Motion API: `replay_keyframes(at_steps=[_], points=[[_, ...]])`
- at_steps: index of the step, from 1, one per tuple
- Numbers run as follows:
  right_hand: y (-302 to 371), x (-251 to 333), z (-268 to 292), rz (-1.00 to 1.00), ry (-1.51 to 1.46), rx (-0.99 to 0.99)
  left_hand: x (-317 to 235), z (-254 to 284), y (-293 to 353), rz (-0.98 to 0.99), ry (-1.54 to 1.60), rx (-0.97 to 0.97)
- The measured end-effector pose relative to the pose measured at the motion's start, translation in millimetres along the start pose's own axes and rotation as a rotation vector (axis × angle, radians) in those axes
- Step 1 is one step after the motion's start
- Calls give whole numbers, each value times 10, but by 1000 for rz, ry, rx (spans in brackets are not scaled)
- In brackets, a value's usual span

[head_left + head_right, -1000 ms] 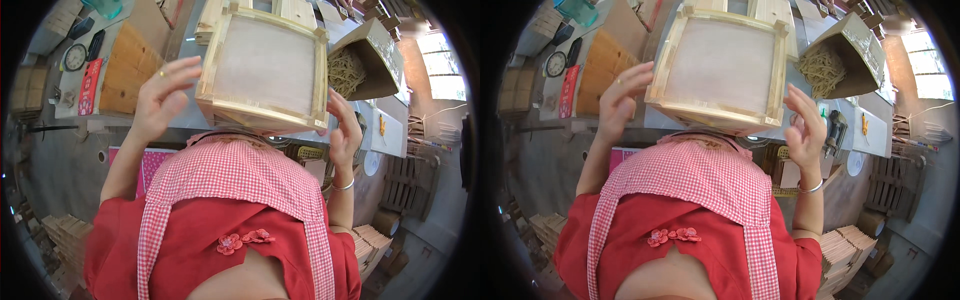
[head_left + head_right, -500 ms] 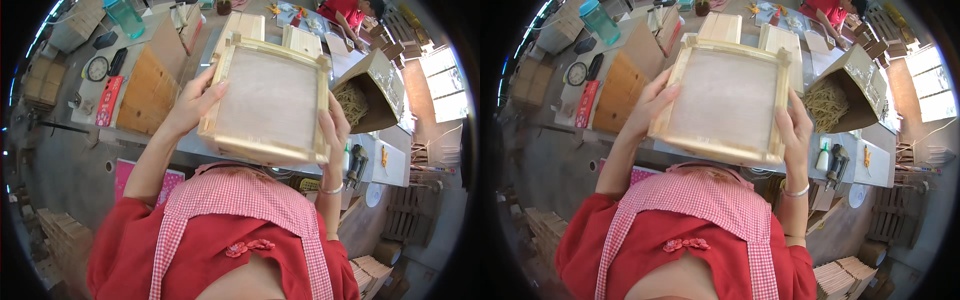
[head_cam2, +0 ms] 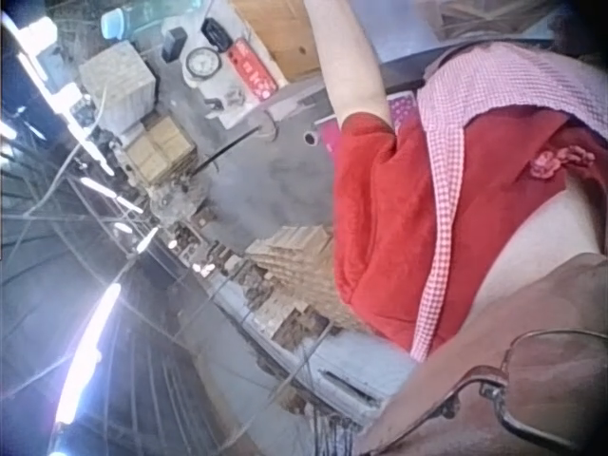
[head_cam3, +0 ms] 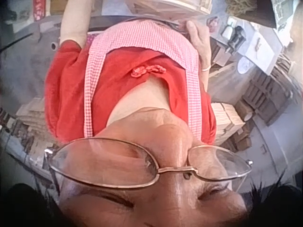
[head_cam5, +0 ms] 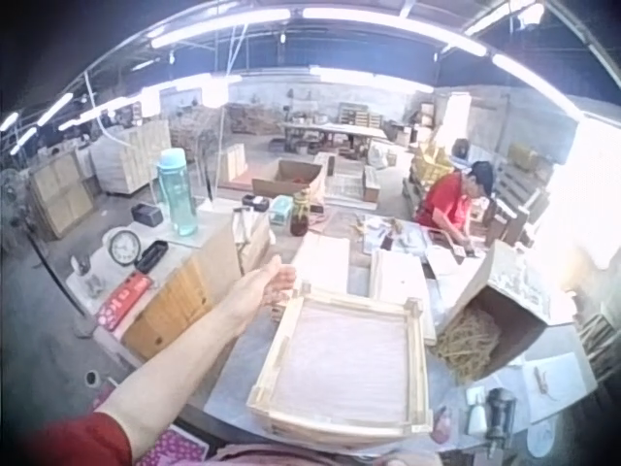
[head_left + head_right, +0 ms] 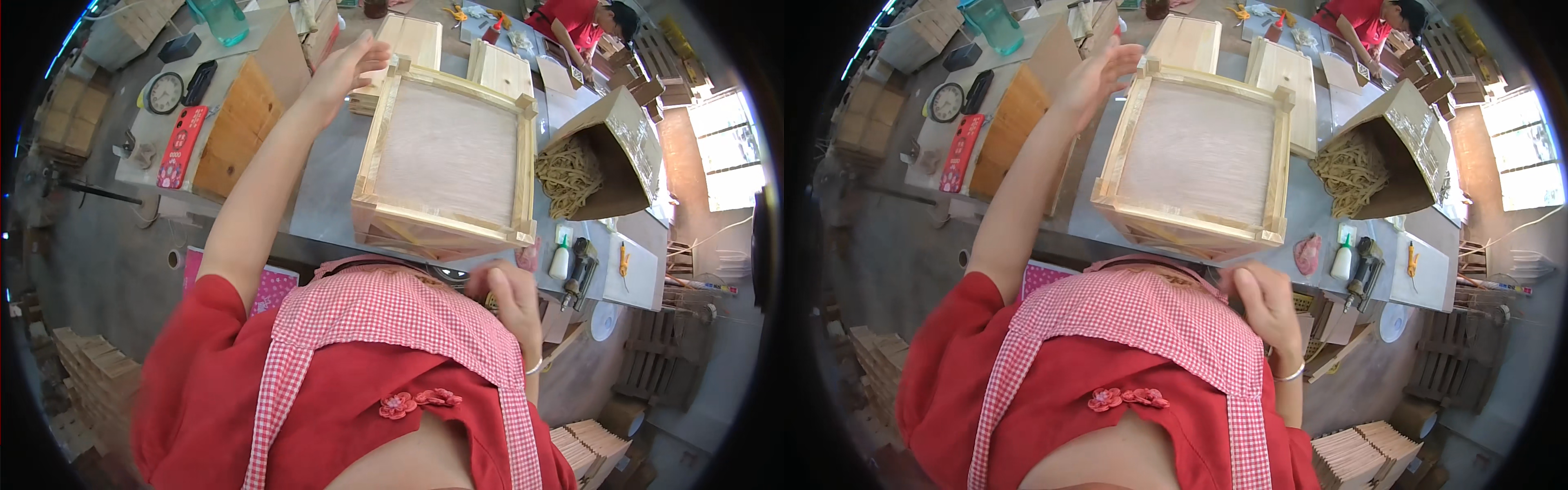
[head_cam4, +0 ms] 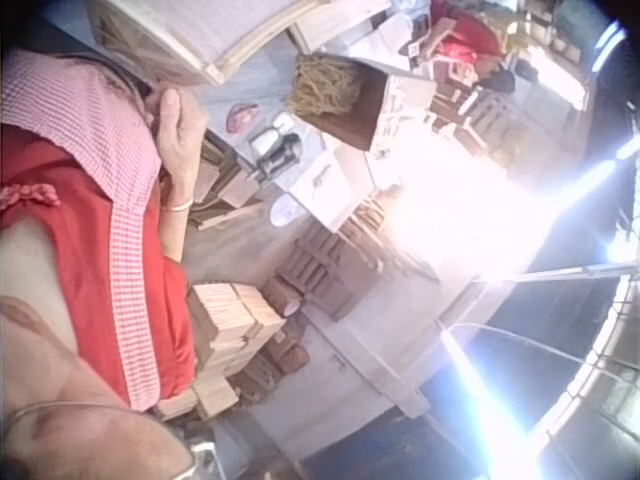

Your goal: Assemble a wooden box by gluing panels together and securing them with rubber bands.

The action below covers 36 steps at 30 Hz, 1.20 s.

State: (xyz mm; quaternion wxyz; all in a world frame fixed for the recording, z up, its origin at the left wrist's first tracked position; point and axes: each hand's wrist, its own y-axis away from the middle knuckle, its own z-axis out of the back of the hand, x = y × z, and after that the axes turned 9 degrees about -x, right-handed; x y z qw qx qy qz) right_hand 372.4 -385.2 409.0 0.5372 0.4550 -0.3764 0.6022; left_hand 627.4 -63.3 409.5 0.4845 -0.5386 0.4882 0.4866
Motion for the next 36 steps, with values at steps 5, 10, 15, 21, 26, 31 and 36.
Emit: replay_keyframes(at_steps=[5,10,15,21,26,31,36], points=[[-166,-9,-359,42,-185,-191,19,-82,-55,152,-11,153],[-622,-287,-145,172,-233,-612,110,470,417,138,27,244],[-770,-33,122,90,-140,-582,-43,253,1023,320,211,406],[-932,-44,178,95,-195,-436,-70,-207,1115,43,-159,227],[-1128,19,330,225,-126,-398,-9,-180,925,14,43,151],[-1184,-26,244,281,-295,-469,16,-158,904,36,74,71],[-1514,-268,298,313,-142,-372,-32,-204,863,121,12,18]])
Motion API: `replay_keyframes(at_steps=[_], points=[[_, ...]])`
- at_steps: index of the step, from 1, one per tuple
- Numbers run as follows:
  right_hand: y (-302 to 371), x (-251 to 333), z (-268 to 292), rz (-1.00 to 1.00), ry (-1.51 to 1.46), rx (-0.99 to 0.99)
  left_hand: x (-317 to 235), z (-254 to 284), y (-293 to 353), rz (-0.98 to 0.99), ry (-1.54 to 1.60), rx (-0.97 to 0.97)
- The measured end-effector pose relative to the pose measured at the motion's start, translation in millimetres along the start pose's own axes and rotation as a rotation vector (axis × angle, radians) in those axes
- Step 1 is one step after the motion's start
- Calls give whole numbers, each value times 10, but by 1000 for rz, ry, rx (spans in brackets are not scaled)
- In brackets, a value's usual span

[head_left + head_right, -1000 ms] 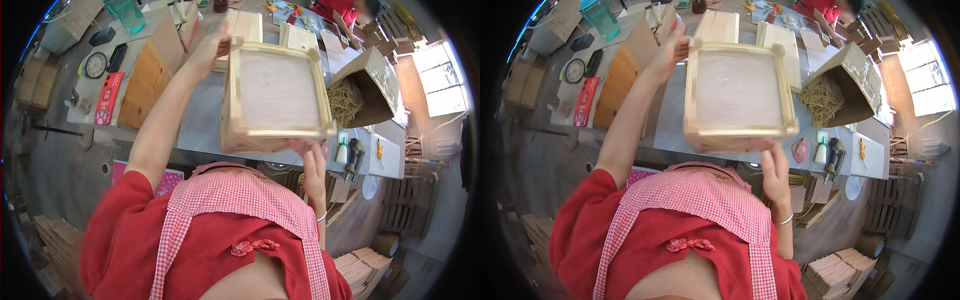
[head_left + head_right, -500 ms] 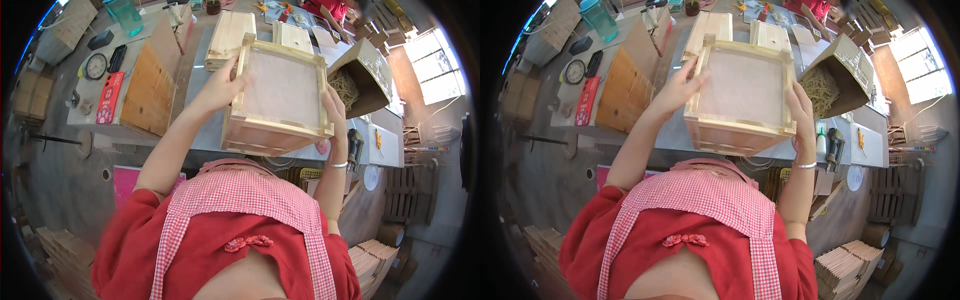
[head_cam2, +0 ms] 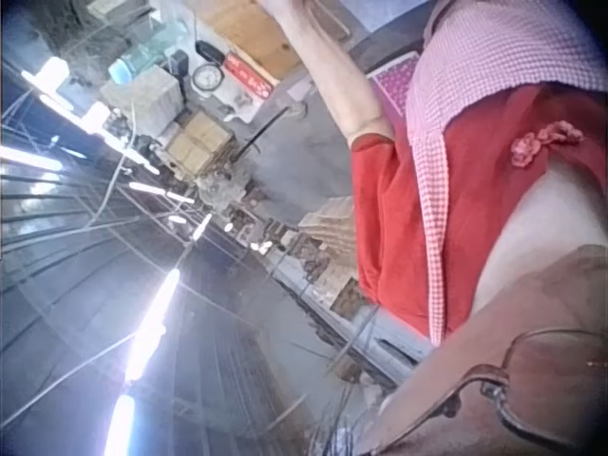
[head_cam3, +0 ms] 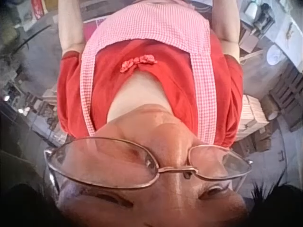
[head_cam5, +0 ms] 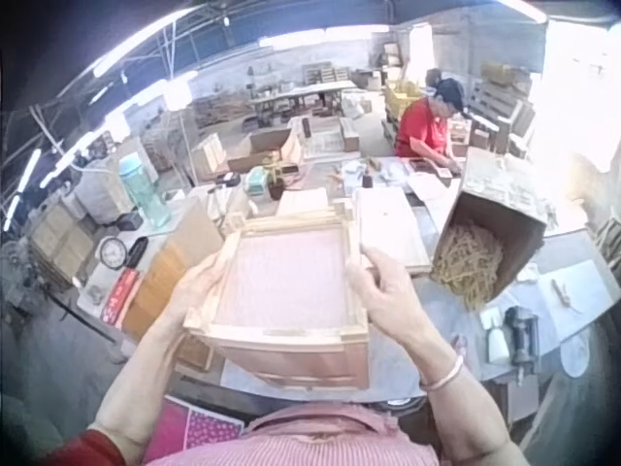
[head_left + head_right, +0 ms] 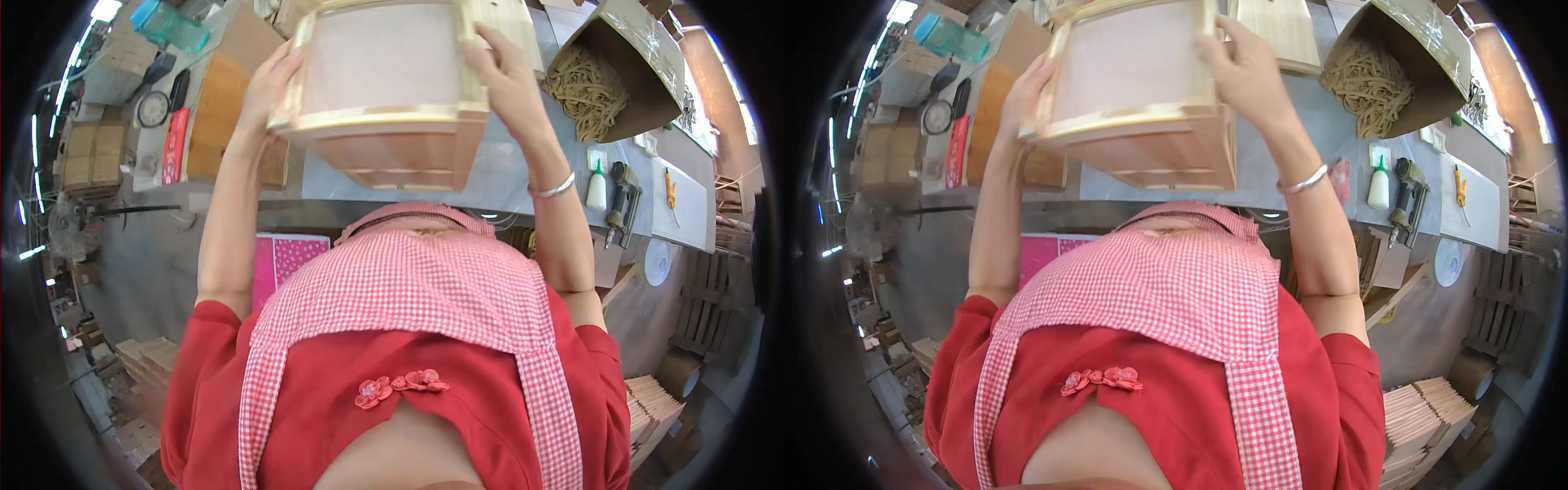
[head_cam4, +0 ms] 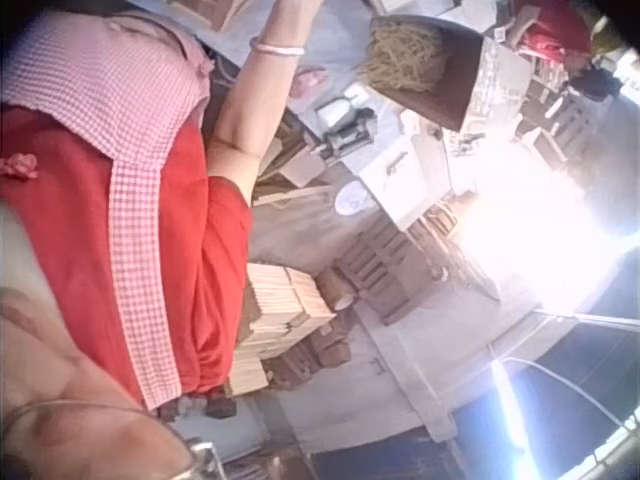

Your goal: Assemble a wooden box by gluing panels together and securing them with rubber bands.

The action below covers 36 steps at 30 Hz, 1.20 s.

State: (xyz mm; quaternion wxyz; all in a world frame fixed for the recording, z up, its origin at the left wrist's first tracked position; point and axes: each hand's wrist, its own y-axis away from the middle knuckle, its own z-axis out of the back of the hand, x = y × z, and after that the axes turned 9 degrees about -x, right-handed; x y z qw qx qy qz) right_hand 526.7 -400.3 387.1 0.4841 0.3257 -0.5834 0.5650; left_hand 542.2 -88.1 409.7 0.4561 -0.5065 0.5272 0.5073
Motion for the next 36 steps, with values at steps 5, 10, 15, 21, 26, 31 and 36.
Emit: replay_keyframes(at_steps=[5,10,15,21,26,31,36], points=[[4,157,49,-66,-98,5,-212,-139,165,20,108,-14],[-58,-47,61,-81,-139,139,-16,-165,241,31,36,-166],[18,30,114,15,-101,121,-96,-166,348,-17,-29,-335],[111,-272,-14,-107,-66,15,274,26,310,100,95,-278],[465,-1573,-26,-302,107,-47,425,-137,-40,139,266,-169],[1042,-1550,-207,-518,-52,-2,533,-328,265,103,388,-51],[1172,-894,-271,-375,-41,-221,516,-84,402,96,470,110]])
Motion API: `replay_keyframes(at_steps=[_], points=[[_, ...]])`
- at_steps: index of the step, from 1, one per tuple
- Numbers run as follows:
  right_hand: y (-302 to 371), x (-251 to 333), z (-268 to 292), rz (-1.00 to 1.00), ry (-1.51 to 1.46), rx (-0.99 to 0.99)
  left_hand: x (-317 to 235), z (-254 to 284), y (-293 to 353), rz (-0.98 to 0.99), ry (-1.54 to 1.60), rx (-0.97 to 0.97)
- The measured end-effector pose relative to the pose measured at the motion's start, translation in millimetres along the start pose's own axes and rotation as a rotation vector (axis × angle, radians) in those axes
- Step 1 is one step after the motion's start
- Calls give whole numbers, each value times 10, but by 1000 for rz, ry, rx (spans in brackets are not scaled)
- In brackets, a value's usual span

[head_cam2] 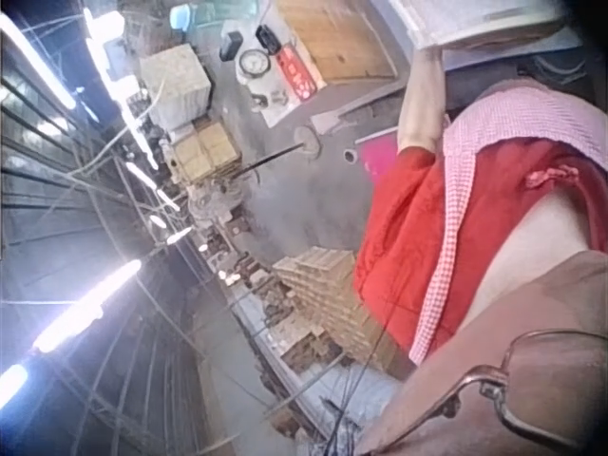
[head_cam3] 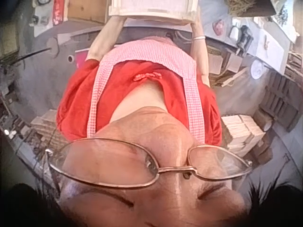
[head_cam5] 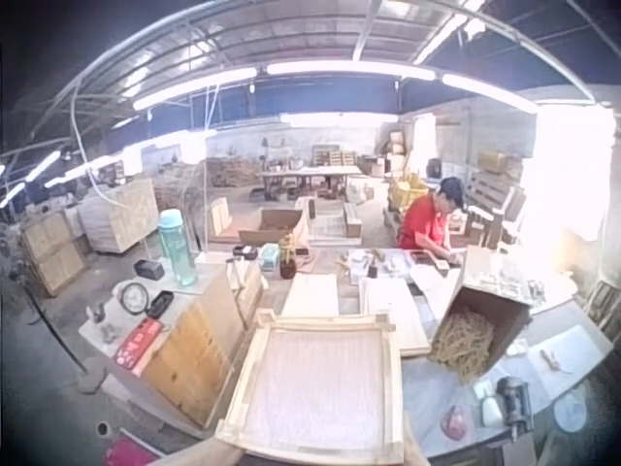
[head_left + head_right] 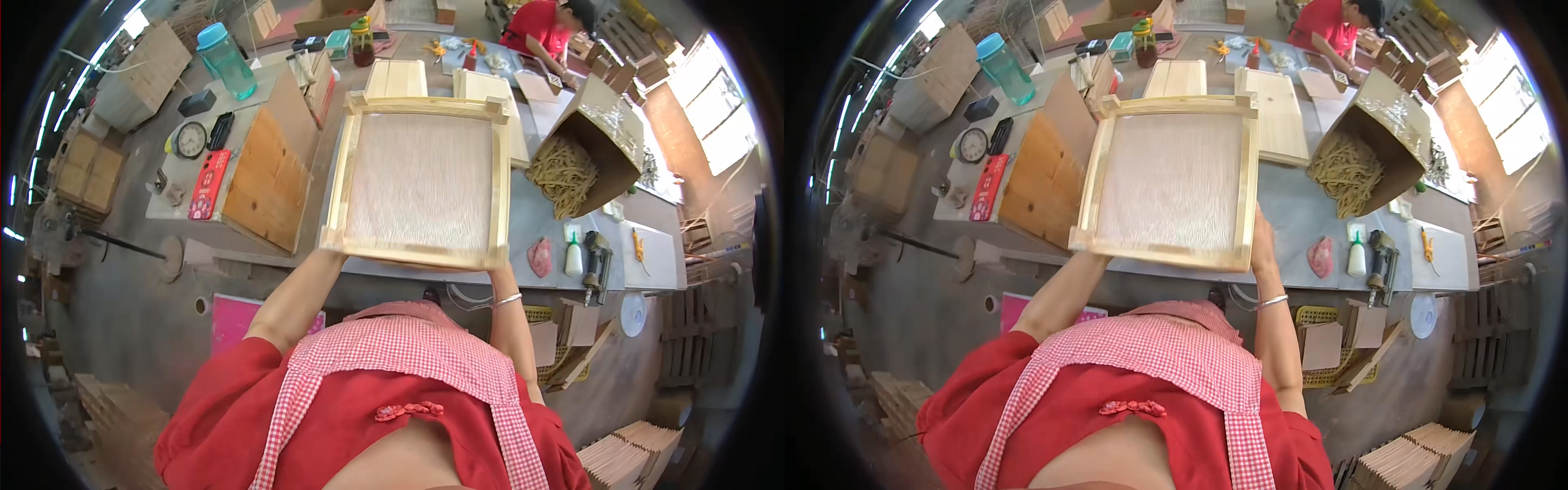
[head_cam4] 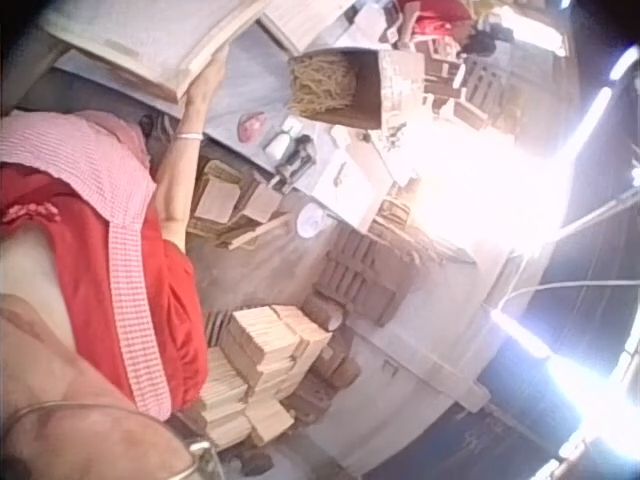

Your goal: Assemble a wooden box by gluing panels together and securing them with rubber bands.

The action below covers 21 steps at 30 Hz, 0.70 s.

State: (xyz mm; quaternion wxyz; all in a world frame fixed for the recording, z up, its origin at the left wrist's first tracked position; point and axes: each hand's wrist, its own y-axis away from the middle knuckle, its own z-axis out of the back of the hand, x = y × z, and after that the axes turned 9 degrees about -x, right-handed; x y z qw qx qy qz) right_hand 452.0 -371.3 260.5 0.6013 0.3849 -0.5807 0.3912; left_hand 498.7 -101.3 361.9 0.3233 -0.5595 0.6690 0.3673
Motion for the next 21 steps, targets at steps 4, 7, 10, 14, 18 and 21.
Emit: replay_keyframes(at_steps=[4,7,10,14,18,21], points=[[-92,503,202,-127,-128,72,-126,-124,-453,82,26,124],[-122,1028,-4,67,-434,164,-376,177,-569,110,34,158],[14,1244,-47,180,-449,179,-540,162,-489,137,18,222],[350,1278,-90,293,-327,108,-562,208,-162,83,97,231],[568,915,-116,213,-513,17,-289,338,82,60,243,54],[529,569,-66,238,-558,-30,-214,177,334,-142,94,-94]])
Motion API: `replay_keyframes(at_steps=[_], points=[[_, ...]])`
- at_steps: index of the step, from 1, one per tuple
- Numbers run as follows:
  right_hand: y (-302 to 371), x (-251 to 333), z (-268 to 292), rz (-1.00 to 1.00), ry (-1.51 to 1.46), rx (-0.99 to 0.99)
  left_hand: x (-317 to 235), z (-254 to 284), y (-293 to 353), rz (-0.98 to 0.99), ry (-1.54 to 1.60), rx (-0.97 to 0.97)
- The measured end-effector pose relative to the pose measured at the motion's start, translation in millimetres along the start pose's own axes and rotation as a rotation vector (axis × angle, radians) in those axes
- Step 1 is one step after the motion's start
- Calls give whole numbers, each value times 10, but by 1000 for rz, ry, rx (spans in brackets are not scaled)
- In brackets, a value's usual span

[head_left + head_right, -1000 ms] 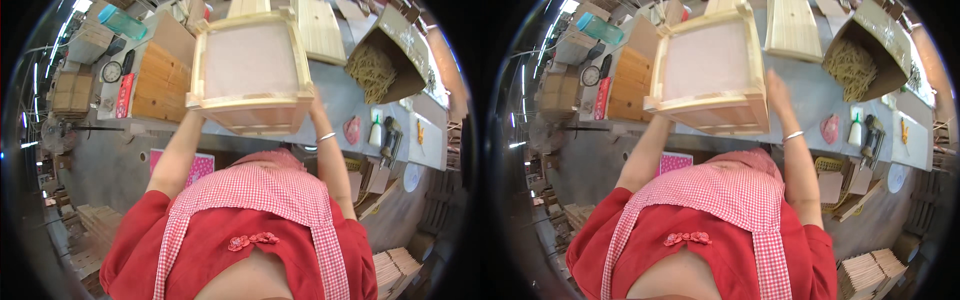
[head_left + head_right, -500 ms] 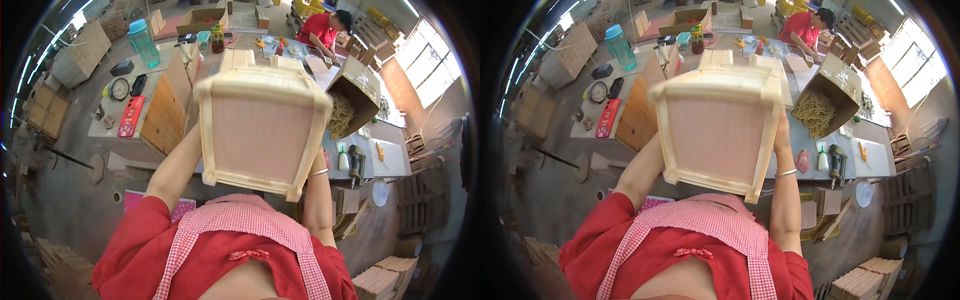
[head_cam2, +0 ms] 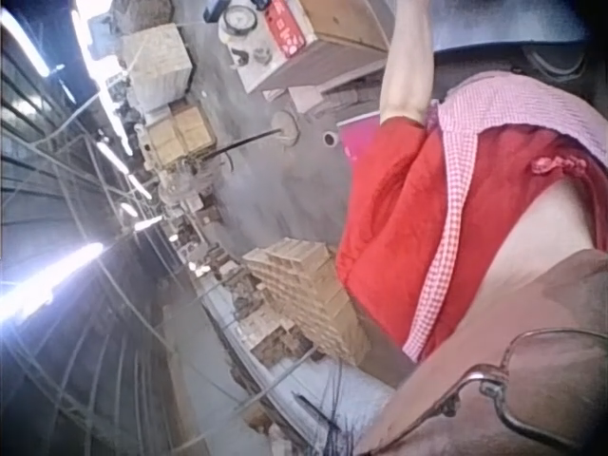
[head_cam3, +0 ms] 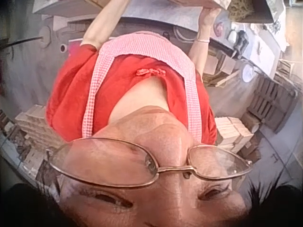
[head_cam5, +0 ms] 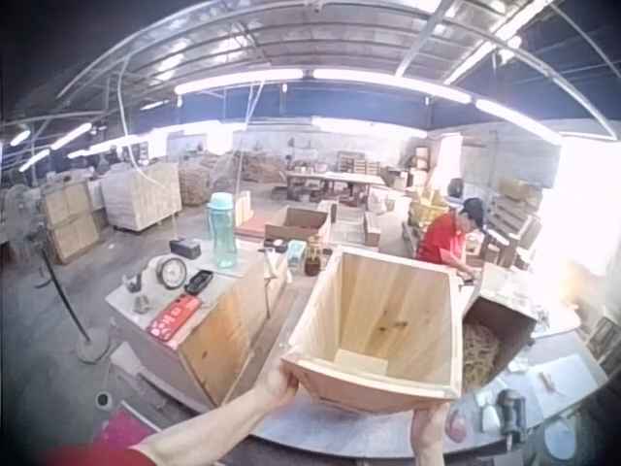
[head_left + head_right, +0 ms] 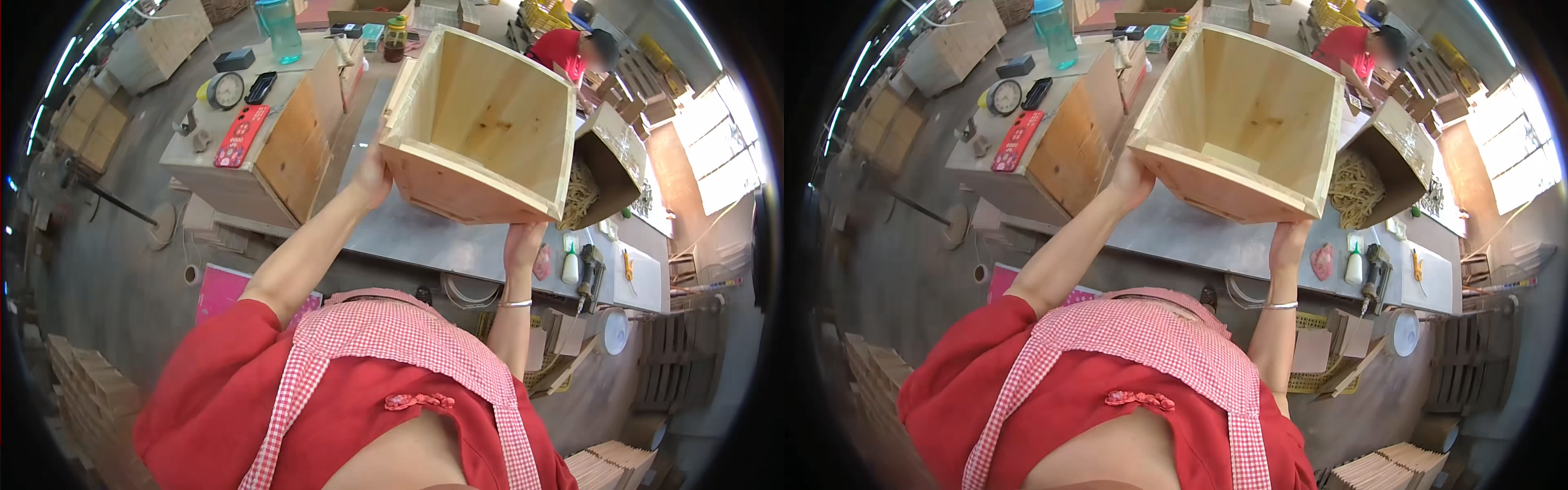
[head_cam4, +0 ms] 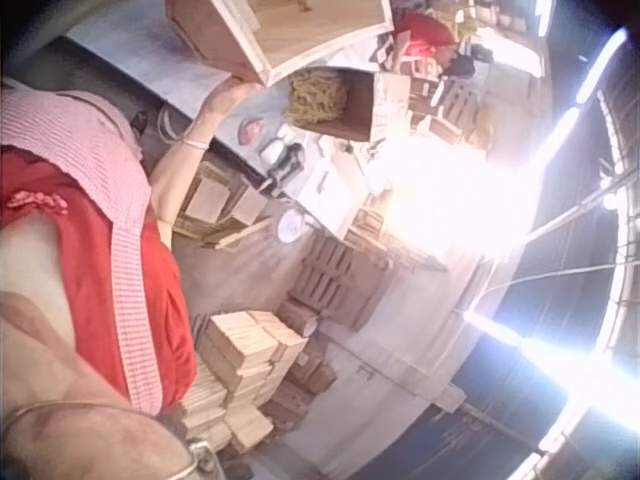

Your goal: Assemble a wooden box by gluing panels together and securing them with rubber bands.

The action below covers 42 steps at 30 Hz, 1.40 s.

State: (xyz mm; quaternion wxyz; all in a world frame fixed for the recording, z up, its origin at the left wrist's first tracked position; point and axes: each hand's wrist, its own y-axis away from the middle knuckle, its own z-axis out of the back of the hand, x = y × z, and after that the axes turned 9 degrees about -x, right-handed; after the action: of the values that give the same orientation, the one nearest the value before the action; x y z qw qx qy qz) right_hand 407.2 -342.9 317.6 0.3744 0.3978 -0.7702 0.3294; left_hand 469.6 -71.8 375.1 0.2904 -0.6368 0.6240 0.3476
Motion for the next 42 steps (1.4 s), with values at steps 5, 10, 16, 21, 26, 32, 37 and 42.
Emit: replay_keyframes(at_steps=[5,10,16,21,26,32,37,42], points=[[-214,-57,206,-111,46,44,117,2,51,80,25,-35],[-271,-199,380,-253,53,24,397,157,85,128,29,-104],[-413,575,183,326,686,-259,-57,185,-126,103,-232,-181],[-188,1079,-1306,798,913,532,-289,93,-302,70,-291,-70],[-119,704,-1907,519,1055,936,-308,75,-455,124,-234,-116],[-139,653,-1873,527,1051,941,-354,210,-166,217,284,-216],[-130,624,-1904,483,1070,929,-368,278,90,280,584,62],[-114,626,-1935,454,1052,922,-434,295,-170,276,568,48]])
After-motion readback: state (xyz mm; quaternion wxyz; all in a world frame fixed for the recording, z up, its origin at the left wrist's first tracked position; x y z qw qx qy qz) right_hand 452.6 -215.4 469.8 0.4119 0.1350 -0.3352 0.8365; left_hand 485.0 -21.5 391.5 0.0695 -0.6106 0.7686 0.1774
